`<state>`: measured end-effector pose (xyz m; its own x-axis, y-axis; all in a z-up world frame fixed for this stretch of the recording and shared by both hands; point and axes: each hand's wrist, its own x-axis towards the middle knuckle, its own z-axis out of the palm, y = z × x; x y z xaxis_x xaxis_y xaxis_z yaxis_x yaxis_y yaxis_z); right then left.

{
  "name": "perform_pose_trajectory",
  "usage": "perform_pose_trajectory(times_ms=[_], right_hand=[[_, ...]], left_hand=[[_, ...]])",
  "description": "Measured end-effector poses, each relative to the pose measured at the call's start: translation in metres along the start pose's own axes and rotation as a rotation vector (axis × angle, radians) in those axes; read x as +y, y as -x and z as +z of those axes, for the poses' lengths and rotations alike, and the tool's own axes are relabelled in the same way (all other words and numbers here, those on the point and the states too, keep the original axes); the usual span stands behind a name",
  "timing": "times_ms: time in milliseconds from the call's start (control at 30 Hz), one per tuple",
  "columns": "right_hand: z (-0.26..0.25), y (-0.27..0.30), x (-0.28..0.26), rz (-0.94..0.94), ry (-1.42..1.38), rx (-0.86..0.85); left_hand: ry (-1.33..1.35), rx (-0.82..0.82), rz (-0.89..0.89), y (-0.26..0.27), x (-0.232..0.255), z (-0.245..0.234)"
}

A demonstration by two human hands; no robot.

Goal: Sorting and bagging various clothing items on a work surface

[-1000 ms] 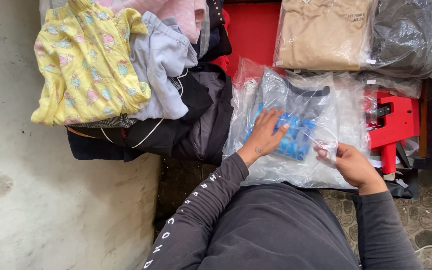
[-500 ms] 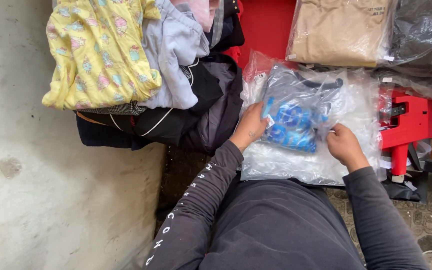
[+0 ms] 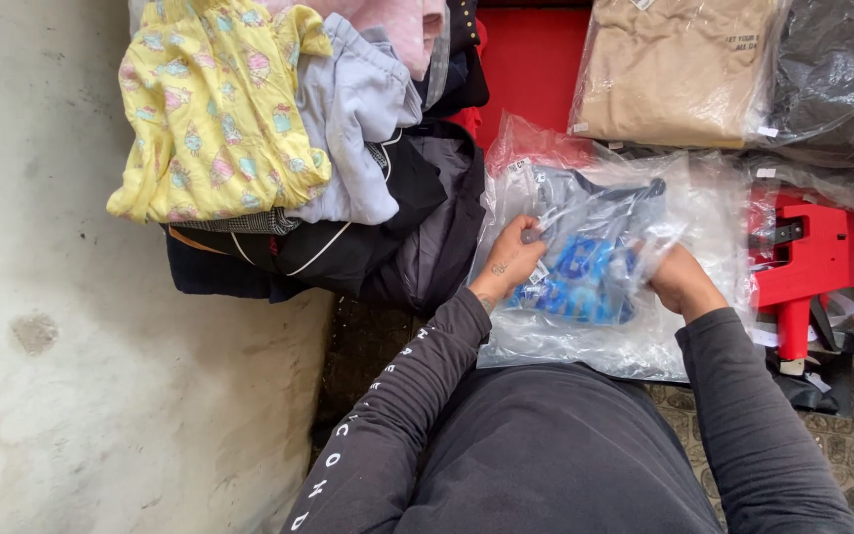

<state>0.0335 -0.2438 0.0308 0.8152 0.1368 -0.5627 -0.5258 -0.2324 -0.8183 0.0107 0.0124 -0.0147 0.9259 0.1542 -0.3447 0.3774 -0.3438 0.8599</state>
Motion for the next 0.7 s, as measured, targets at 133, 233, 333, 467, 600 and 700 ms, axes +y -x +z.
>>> perform_pose_trajectory(times_ms=[133, 233, 333, 467, 600, 700], right_hand=[[0.010, 0.013, -0.007, -0.009, 0.469, -0.147], [0.017, 0.024, -0.024, -0.088, 0.432, -0.158], [-0.014, 0.005, -0.014, -0.254, 0.542, -0.126], [-0.030, 0.047, -0.048, 0.038, 0.200, 0.072], [-0.089, 0.026, -0.018, 0.036, 0.084, 0.246], [-0.133, 0.020, 0.006, -0.058, 0.165, 0.371]], left_hand=[[0.474, -0.021, -0.036, 0.013, 0.002, 0.011], [0.508, -0.051, 0.012, 0.019, 0.005, 0.007], [0.201, 0.059, 0.082, 0.019, 0.018, -0.009], [-0.031, 0.219, 0.138, 0.012, 0.014, -0.009], [-0.016, 0.204, 0.017, 0.013, 0.025, -0.008], [-0.097, 0.377, 0.156, 0.014, 0.029, -0.015]])
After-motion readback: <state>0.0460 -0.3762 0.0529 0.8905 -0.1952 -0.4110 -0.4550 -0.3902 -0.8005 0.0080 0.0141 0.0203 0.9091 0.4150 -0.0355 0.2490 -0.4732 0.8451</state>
